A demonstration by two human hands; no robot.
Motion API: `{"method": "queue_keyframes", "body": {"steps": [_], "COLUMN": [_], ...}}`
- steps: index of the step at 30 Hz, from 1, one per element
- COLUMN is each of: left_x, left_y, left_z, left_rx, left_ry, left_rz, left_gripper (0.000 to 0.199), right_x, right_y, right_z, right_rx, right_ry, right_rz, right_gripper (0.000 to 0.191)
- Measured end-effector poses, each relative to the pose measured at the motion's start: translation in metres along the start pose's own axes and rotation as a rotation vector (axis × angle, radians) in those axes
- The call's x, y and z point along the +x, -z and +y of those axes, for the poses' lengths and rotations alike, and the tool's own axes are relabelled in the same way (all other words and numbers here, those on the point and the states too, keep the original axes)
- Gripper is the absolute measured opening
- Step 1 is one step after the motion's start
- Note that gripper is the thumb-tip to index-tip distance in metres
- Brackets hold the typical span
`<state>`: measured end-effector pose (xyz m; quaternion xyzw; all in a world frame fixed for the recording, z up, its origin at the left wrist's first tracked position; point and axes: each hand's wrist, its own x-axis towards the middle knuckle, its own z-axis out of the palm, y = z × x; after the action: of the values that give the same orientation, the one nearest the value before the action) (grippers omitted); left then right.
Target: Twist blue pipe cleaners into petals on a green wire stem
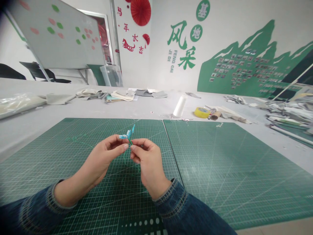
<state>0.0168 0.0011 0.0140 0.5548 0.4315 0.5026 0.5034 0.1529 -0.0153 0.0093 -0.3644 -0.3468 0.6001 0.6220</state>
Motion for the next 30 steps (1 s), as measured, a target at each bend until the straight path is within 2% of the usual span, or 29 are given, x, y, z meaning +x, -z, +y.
{"method": "queue_keyframes", "body": {"steps": [7,17,30], "left_x": [-0.0016,-0.0009,0.0017], "left_y": [-0.0005,-0.001,0.0036], "left_z": [-0.0024,-0.0003,0.0], "left_rx": [-0.025,-0.12,-0.118], "left_ry": [0.043,0.044,0.023], "left_rz": [0.047,-0.04,-0.035], "left_gripper": [0.012,0.008,0.009], "right_x": [-0.0015,-0.0022,-0.0024], "right_y": [-0.0031,-0.003,-0.0016], "right_z": [0.0046,0.006,0.0041], "right_rx": [-0.081,-0.08,0.029], "right_ry": [0.057,0.077,0.0], "right_rz": [-0.008,-0.036,-0.11], "right_gripper": [0.008,0.008,0.013]}}
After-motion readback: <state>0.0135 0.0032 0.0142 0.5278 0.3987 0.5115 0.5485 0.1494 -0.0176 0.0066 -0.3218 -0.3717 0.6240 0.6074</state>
